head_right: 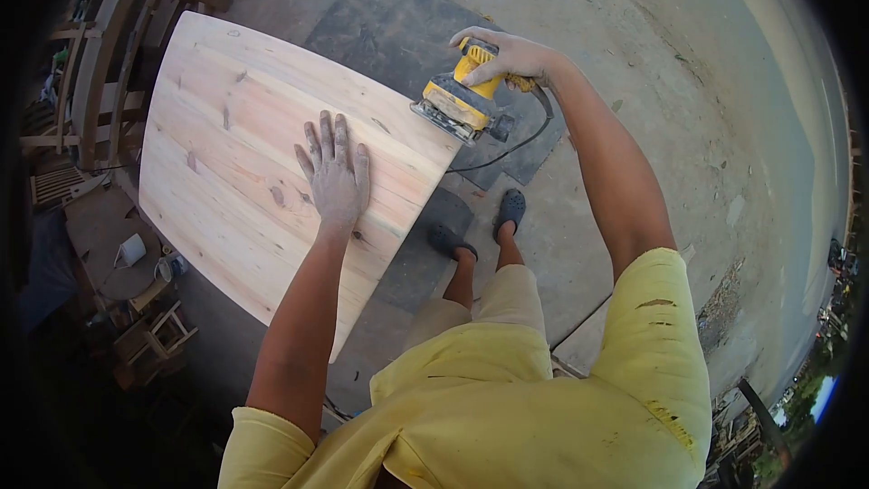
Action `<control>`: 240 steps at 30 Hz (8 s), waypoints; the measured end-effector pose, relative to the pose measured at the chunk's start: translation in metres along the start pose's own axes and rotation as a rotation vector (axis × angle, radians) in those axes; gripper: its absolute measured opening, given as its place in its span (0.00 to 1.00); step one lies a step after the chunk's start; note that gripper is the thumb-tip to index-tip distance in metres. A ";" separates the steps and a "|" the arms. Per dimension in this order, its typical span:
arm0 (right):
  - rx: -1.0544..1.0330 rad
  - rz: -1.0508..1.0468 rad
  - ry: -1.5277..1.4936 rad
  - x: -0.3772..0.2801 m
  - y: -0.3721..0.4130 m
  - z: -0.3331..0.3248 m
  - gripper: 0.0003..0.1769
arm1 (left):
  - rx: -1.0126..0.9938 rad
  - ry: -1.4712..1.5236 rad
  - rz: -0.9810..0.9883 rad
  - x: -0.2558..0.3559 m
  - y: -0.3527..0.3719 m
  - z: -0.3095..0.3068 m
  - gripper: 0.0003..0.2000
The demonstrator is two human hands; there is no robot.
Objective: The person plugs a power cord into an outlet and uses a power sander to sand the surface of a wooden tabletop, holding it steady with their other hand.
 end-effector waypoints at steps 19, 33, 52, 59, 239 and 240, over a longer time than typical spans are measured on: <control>0.104 -0.253 0.787 -0.126 0.078 0.089 0.38 | -0.070 0.037 -0.045 -0.002 -0.003 -0.003 0.31; -0.125 -0.049 -0.408 0.033 -0.074 0.023 0.38 | -0.028 0.109 -0.056 -0.004 -0.002 -0.004 0.31; 0.085 -0.135 -0.492 0.054 0.006 0.023 0.39 | 0.003 0.087 -0.057 -0.005 0.000 -0.003 0.32; 0.205 -0.161 -0.916 0.083 0.038 0.034 0.38 | 0.010 0.091 -0.062 -0.008 0.000 -0.002 0.31; 0.007 -0.596 0.477 -0.244 -0.272 0.045 0.47 | -0.035 0.418 -1.049 0.003 0.154 -0.007 0.26; 0.126 -0.610 0.386 -0.209 -0.297 0.049 0.47 | -0.031 0.423 -1.057 0.004 0.156 -0.007 0.26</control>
Point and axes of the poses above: each hand's wrist, its own y-axis away from the middle knuckle, its own z-axis out of the palm, x = y × z, the point moved 7 cm from there along -y, towards the middle knuckle, and after that the axes turned 13 degrees about -z, right-handed, at the moved point
